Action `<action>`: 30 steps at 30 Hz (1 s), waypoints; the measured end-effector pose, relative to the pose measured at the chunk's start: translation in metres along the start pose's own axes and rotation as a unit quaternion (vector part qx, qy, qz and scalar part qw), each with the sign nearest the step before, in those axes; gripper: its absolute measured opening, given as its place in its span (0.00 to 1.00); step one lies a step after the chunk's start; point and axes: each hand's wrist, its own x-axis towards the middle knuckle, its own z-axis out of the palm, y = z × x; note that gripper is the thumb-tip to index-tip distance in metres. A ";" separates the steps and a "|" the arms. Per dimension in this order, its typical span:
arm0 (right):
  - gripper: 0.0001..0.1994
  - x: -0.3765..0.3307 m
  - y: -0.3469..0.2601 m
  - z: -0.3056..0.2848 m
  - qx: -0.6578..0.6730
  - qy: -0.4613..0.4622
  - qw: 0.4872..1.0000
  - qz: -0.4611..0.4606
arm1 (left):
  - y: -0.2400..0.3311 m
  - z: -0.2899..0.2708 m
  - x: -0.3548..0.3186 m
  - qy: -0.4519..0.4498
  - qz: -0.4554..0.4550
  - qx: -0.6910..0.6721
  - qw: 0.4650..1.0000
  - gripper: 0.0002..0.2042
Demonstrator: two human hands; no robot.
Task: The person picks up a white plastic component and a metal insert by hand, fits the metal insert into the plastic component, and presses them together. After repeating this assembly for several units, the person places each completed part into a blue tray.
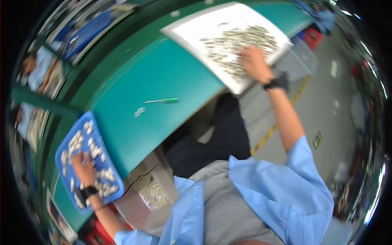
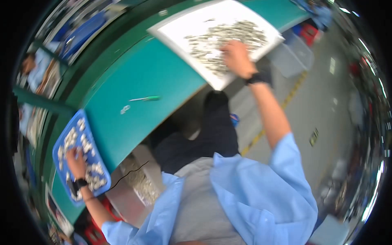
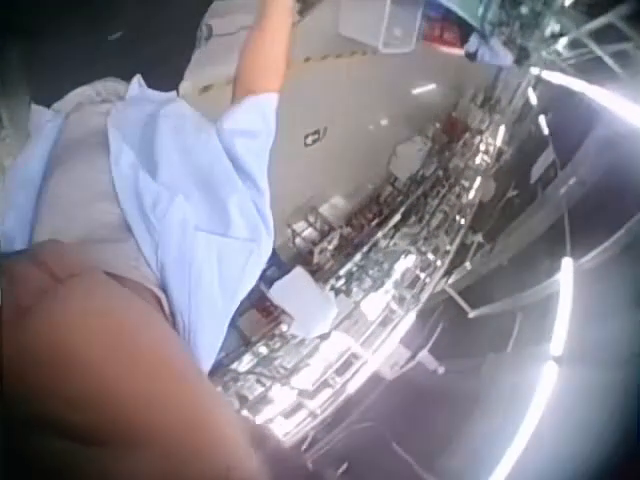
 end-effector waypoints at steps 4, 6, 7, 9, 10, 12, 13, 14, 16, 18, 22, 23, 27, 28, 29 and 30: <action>0.08 0.006 -0.010 -0.011 0.138 0.038 0.979 0.147 | 0.011 -0.009 -0.008 0.038 0.040 0.036 0.998 0.11; 0.08 0.005 -0.010 -0.019 0.179 0.054 0.967 0.175 | 0.028 -0.010 -0.003 0.046 0.047 0.004 0.998 0.10; 0.08 0.003 -0.007 -0.025 0.221 0.053 0.955 0.192 | 0.044 -0.009 -0.002 0.047 0.034 -0.029 0.998 0.10; 0.08 -0.002 0.000 -0.028 0.262 0.058 0.940 0.212 | 0.083 -0.010 0.000 0.043 0.050 -0.064 0.996 0.09; 0.09 -0.005 0.005 -0.028 0.286 0.045 0.935 0.204 | 0.104 -0.011 0.002 0.041 0.055 -0.098 0.993 0.09; 0.10 -0.006 0.013 -0.025 0.329 0.017 0.926 0.184 | 0.139 0.000 0.008 0.035 0.072 -0.142 0.987 0.09; 0.10 -0.004 0.011 -0.024 0.327 0.022 0.926 0.186 | 0.158 0.007 0.008 0.024 0.075 -0.184 0.980 0.08; 0.09 -0.001 0.010 -0.025 0.363 0.021 0.916 0.170 | 0.180 0.014 0.011 0.024 0.081 -0.185 0.979 0.08; 0.09 0.000 -0.001 -0.029 0.434 0.015 0.890 0.136 | 0.235 0.022 0.014 -0.018 0.154 -0.167 0.974 0.09; 0.09 -0.001 -0.006 -0.029 0.461 0.015 0.876 0.138 | 0.281 0.039 0.019 -0.033 0.201 -0.173 0.964 0.09; 0.08 -0.002 -0.023 -0.029 0.535 0.018 0.832 0.146 | 0.354 0.086 0.033 -0.035 0.259 -0.184 0.947 0.11; 0.08 -0.003 -0.028 -0.033 0.556 0.029 0.816 0.155 | 0.370 0.093 0.036 -0.038 0.267 -0.202 0.942 0.12; 0.08 -0.003 -0.053 -0.044 0.607 0.024 0.764 0.216 | 0.401 0.097 0.038 -0.083 0.212 -0.328 0.917 0.13; 0.08 -0.001 -0.060 -0.046 0.622 0.015 0.745 0.241 | 0.406 0.096 0.038 -0.085 0.202 -0.328 0.919 0.13; 0.08 0.001 -0.068 -0.048 0.623 0.004 0.743 0.245 | 0.409 0.094 0.038 -0.085 0.187 -0.366 0.907 0.12; 0.08 0.002 -0.077 -0.049 0.642 0.010 0.727 0.243 | 0.411 0.090 0.037 -0.084 0.171 -0.404 0.895 0.12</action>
